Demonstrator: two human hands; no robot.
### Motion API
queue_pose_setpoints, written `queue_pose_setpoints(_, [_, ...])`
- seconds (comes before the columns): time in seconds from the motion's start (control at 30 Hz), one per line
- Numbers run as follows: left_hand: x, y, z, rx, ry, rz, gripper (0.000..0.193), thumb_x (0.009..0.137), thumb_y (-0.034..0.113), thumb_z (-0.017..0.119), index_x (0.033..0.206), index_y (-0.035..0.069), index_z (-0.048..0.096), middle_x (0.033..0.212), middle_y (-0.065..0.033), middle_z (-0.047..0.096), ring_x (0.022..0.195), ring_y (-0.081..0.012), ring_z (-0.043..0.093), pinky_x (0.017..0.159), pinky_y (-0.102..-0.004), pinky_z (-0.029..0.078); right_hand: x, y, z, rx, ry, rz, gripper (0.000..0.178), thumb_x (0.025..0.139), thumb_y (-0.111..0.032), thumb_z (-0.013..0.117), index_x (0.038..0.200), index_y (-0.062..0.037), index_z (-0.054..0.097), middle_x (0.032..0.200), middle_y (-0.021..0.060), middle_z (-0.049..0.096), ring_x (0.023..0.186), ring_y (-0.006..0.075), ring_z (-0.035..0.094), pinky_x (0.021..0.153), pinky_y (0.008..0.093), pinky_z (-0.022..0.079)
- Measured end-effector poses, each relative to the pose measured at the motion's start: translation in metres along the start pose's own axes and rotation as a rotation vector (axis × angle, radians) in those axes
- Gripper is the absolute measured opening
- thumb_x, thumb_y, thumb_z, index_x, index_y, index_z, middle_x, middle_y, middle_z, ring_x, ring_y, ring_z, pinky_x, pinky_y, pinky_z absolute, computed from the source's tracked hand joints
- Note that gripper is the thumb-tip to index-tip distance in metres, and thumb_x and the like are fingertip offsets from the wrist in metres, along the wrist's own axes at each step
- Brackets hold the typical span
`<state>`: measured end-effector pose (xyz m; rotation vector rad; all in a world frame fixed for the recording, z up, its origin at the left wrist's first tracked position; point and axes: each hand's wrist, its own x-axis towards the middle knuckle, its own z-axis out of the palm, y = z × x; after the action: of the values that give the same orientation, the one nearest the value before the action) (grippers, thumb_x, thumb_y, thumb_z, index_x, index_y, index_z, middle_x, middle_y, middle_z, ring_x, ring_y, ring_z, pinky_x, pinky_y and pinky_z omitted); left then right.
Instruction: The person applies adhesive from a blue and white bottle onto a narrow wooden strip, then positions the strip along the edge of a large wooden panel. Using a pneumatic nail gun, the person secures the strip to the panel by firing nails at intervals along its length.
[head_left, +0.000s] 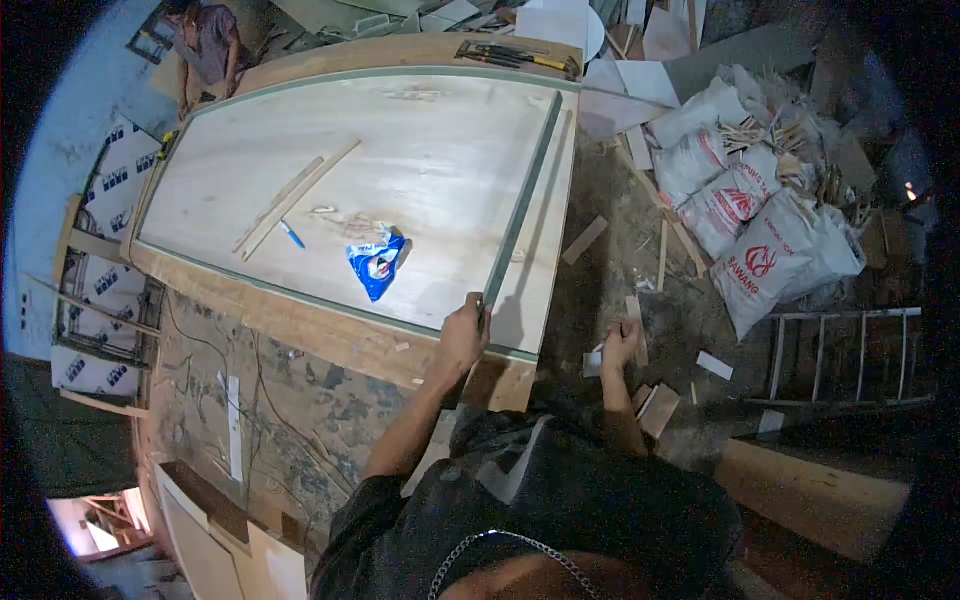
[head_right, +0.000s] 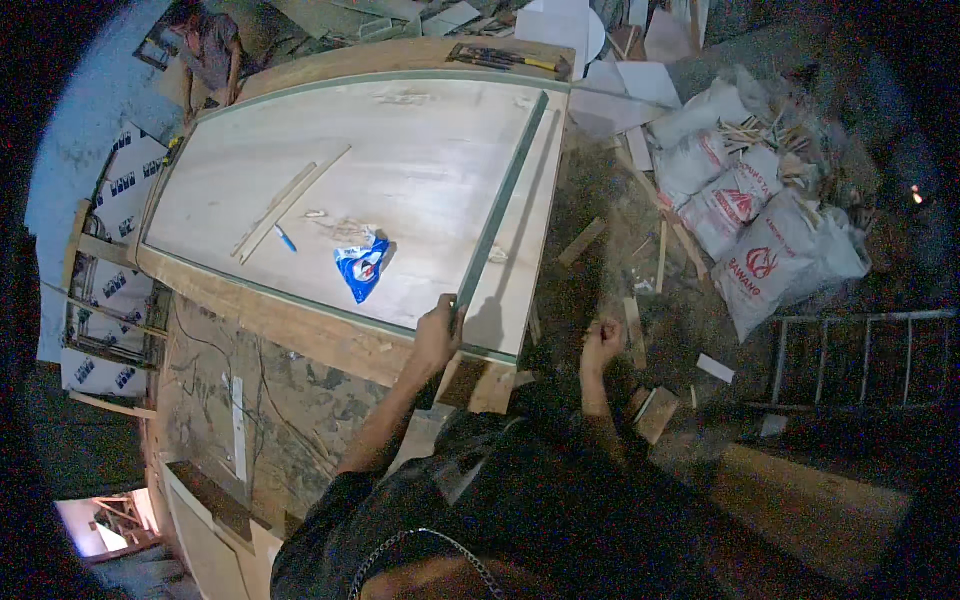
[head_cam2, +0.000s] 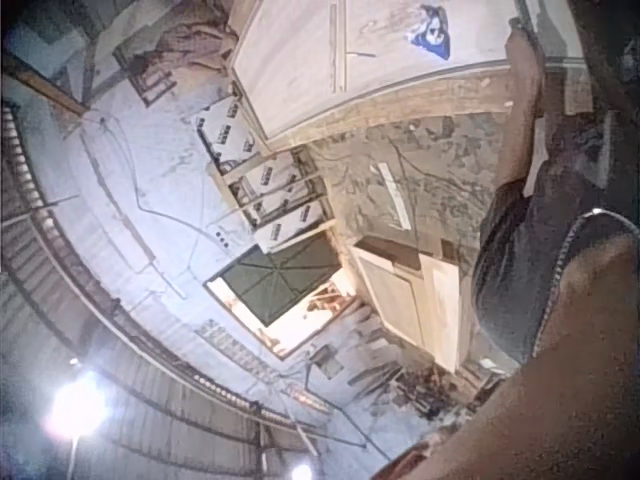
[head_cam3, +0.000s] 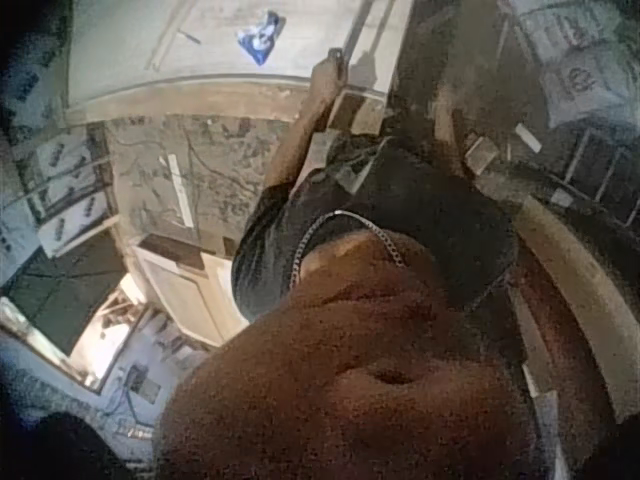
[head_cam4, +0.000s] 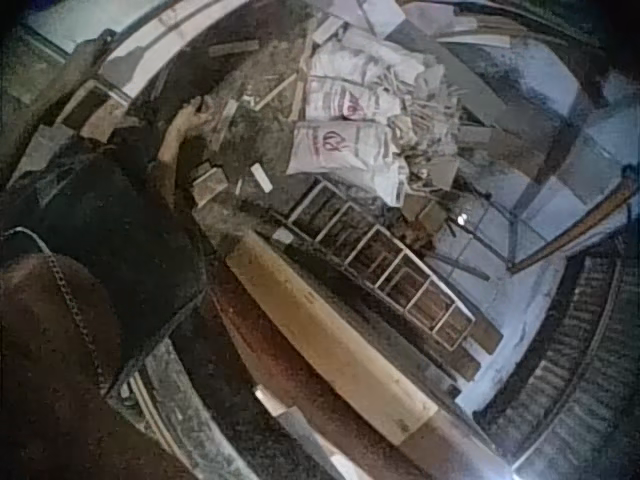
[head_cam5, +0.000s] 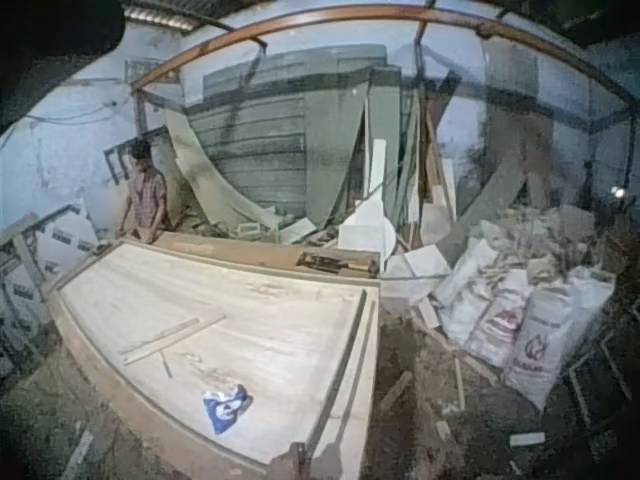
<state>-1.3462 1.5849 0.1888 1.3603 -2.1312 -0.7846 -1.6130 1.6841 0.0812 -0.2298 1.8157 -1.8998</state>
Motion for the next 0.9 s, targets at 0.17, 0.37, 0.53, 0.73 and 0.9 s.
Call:
queue_pose_setpoints(0.17, [0.032,0.021,0.025,0.074,0.0,-0.001,0.019,0.089,0.016,0.048,0.097,-0.001,0.044,0.066,-0.0255,0.057,0.063,-0.0437,0.057,0.052,-0.0499,0.044,0.011,0.02,-0.006,-0.021,-0.121,0.002,0.014,0.087,-0.004,0.053,0.101,-0.0052,0.051,0.085,0.0047,0.052,0.06,0.0103,0.047,0.049,0.0263,0.042])
queue_pose_setpoints(0.37, [0.063,0.031,0.055,0.11,0.026,-0.019,0.018,0.086,0.013,0.052,0.096,0.001,0.044,0.062,-0.025,0.056,0.059,-0.0432,0.056,0.051,-0.0499,0.044,0.02,0.034,-0.004,-0.025,-0.301,-0.05,0.015,0.087,-0.001,0.05,0.101,-0.0063,0.05,0.077,0.0037,0.051,0.048,0.0102,0.045,0.044,0.026,0.038])
queue_pose_setpoints(0.53, [0.073,0.033,0.077,0.164,0.029,0.017,0.018,0.086,0.013,0.051,0.097,0.0,0.043,0.064,-0.0249,0.056,0.059,-0.043,0.056,0.051,-0.0503,0.044,0.049,0.072,-0.034,-0.041,-0.288,-0.102,0.019,0.084,0.001,0.055,0.101,-0.0061,0.051,0.087,0.0044,0.051,0.061,0.0112,0.048,0.051,0.0269,0.042])
queue_pose_setpoints(0.73, [0.083,0.027,0.087,0.22,0.02,0.052,0.02,0.085,0.013,0.051,0.098,0.001,0.043,0.066,-0.0242,0.057,0.061,-0.043,0.057,0.052,-0.0512,0.044,0.048,0.057,-0.04,-0.179,-0.248,-0.146,0.016,0.087,0.0,0.051,0.101,-0.0052,0.049,0.085,0.0044,0.052,0.056,0.0088,0.047,0.047,0.0254,0.04])
queue_pose_setpoints(0.9, [0.093,0.031,0.096,0.24,0.01,0.009,0.021,0.084,0.014,0.051,0.099,0.002,0.042,0.066,-0.023,0.057,0.062,-0.0427,0.057,0.054,-0.0507,0.045,0.048,0.041,-0.045,-0.164,-0.261,-0.03,0.016,0.087,-0.004,0.053,0.102,-0.0057,0.049,0.088,0.0046,0.053,0.054,0.0088,0.047,0.045,0.0251,0.039])
